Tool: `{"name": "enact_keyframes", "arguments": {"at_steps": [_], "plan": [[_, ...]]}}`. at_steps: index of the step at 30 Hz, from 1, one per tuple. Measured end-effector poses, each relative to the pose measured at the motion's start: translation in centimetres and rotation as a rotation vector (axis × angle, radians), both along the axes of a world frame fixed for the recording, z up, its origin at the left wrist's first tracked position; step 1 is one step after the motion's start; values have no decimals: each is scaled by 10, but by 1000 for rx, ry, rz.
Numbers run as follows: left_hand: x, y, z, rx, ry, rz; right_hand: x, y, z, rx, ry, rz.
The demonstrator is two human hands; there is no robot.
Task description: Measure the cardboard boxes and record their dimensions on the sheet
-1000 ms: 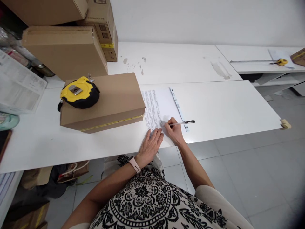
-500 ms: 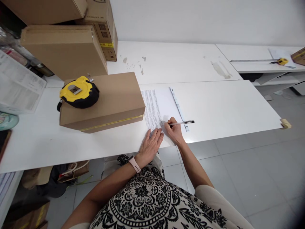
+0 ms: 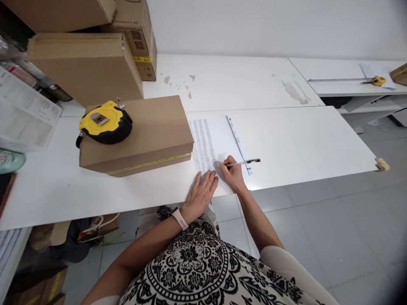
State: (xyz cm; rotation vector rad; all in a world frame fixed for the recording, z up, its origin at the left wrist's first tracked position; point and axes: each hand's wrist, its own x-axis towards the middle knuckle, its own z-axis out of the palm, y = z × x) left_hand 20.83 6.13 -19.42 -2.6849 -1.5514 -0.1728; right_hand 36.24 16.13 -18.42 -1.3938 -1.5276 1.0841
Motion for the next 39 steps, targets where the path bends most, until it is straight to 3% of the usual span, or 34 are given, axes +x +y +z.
{"name": "enact_keyframes", "arguments": {"at_steps": [39], "plan": [[0,0,0,2,-8,-5,2,0,0,28,-16,-19]]}}
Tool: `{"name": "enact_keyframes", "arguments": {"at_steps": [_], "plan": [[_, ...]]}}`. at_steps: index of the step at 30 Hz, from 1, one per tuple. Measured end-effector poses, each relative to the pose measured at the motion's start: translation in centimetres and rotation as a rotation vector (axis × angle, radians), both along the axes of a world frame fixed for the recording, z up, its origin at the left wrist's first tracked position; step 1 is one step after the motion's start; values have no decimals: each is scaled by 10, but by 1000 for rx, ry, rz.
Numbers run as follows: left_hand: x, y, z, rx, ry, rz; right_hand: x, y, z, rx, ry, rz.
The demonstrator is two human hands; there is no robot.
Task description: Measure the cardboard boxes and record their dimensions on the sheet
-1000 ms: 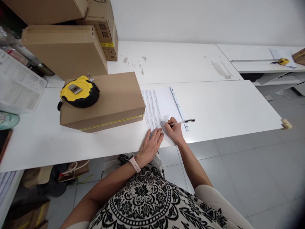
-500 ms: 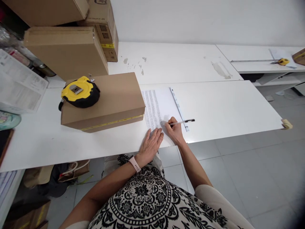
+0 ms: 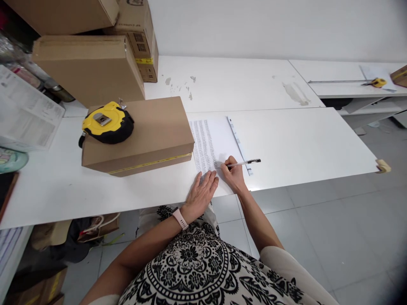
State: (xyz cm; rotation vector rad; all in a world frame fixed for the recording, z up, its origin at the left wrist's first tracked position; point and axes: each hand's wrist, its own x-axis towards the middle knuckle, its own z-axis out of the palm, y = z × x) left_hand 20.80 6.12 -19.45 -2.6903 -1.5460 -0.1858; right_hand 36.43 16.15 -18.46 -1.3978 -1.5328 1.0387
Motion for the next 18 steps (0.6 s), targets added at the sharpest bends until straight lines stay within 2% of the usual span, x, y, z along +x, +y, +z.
{"name": "enact_keyframes", "arguments": {"at_steps": [5,8,11,14,16,18], "plan": [[-1,0,0,-19,-10,2,-1,-1,-3,24,-17,-10],[-1,2,-2,-51,-29,-2,2,2,-7,120,-46,-129],[-2,0,2,-124,-132,-15,11,10,-13,243,-235,-231],[-13,-6,23,-118,-292,21,26,21,-18,360,-548,-158],[-35,-11,49,20,-382,93,35,25,-22,385,-701,-127],[-71,-11,79,251,-449,231,40,24,-24,400,-769,-143]]}}
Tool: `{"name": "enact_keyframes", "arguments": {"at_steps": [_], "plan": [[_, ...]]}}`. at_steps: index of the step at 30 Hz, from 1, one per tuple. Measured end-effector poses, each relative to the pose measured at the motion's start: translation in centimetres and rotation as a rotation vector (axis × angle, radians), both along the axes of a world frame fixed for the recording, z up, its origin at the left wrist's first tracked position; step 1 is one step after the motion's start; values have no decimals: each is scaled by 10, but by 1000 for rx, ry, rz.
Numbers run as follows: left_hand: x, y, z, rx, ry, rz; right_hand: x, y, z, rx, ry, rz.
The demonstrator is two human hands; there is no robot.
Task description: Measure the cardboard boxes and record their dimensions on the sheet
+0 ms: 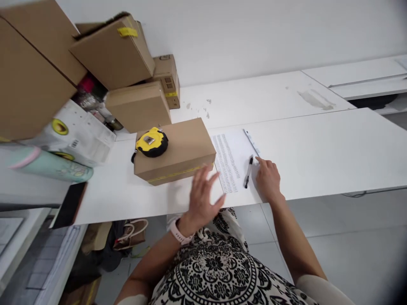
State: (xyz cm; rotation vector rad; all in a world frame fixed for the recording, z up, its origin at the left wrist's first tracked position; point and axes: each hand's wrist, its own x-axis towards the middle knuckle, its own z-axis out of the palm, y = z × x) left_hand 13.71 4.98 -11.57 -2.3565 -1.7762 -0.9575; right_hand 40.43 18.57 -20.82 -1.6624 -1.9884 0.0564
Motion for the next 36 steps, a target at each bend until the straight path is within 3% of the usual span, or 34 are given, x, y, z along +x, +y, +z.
{"name": "enact_keyframes", "arguments": {"at_steps": [3,5,8,11,13,16,19,21,23,26,29,31,33,36], "plan": [[-68,14,41,255,-65,375,-5,-8,6,69,36,-33],[-109,31,59,276,-112,519,-17,-16,15,119,114,-37],[-145,58,70,53,-183,601,-43,-31,33,169,246,-4],[-150,67,72,-27,-271,614,-70,-50,53,196,370,31],[-145,58,71,24,-430,550,-86,-65,68,186,479,58],[-133,27,68,-18,-856,256,-104,-83,95,42,726,188],[-118,-8,69,-272,-1193,-99,-119,-89,125,-260,1002,430],[-108,-26,73,-466,-1298,-242,-131,-89,141,-468,1128,574],[-101,-36,78,-585,-1341,-289,-143,-88,150,-644,1183,662],[-102,-40,83,-625,-1362,-232,-159,-87,156,-805,1196,728],[-119,-34,90,-564,-1362,-143,-166,-70,160,-828,1219,781],[-140,-26,100,-462,-1353,-46,-163,-43,163,-760,1260,764],[-166,-14,111,-348,-1337,106,-155,-8,166,-630,1314,683],[-209,6,123,-302,-1325,358,-144,43,161,-548,1291,584]]}}
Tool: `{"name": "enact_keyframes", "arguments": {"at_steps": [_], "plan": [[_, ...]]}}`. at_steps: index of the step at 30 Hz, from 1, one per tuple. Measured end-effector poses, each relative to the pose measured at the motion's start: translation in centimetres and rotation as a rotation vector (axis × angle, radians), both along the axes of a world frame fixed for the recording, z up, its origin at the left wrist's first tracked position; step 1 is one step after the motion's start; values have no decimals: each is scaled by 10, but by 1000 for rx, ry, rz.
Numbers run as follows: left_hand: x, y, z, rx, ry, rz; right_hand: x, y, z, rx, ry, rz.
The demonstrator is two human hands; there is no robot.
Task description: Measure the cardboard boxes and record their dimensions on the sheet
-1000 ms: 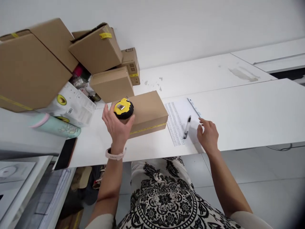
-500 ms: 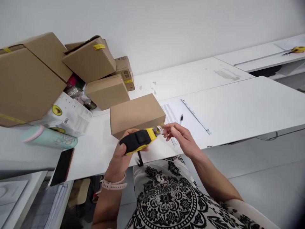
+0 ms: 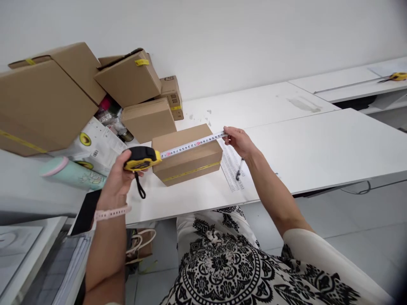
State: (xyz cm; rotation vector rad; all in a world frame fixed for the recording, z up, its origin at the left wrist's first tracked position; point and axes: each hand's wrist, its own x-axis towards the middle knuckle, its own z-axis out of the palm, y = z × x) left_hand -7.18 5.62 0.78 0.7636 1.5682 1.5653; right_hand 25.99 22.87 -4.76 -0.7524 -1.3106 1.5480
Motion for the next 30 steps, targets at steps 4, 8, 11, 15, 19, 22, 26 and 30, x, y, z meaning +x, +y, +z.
{"name": "enact_keyframes", "arguments": {"at_steps": [4,8,11,15,19,22,26,30], "plan": [[-39,22,0,-95,10,86,-1,37,-21,5,-140,-6],[-54,31,-9,-156,18,101,-13,48,-40,42,-236,23],[-60,33,-12,-166,20,95,-17,51,-47,78,-298,12],[-66,33,-12,-177,23,78,-18,50,-48,91,-386,-9],[-70,32,-16,-176,22,80,-21,47,-50,128,-434,-73],[-73,32,-18,-170,23,78,-25,46,-53,196,-367,-161],[-82,33,-18,-175,26,73,-31,45,-55,294,-261,-9],[-90,31,-18,-179,26,52,-32,43,-56,279,-253,89]]}}
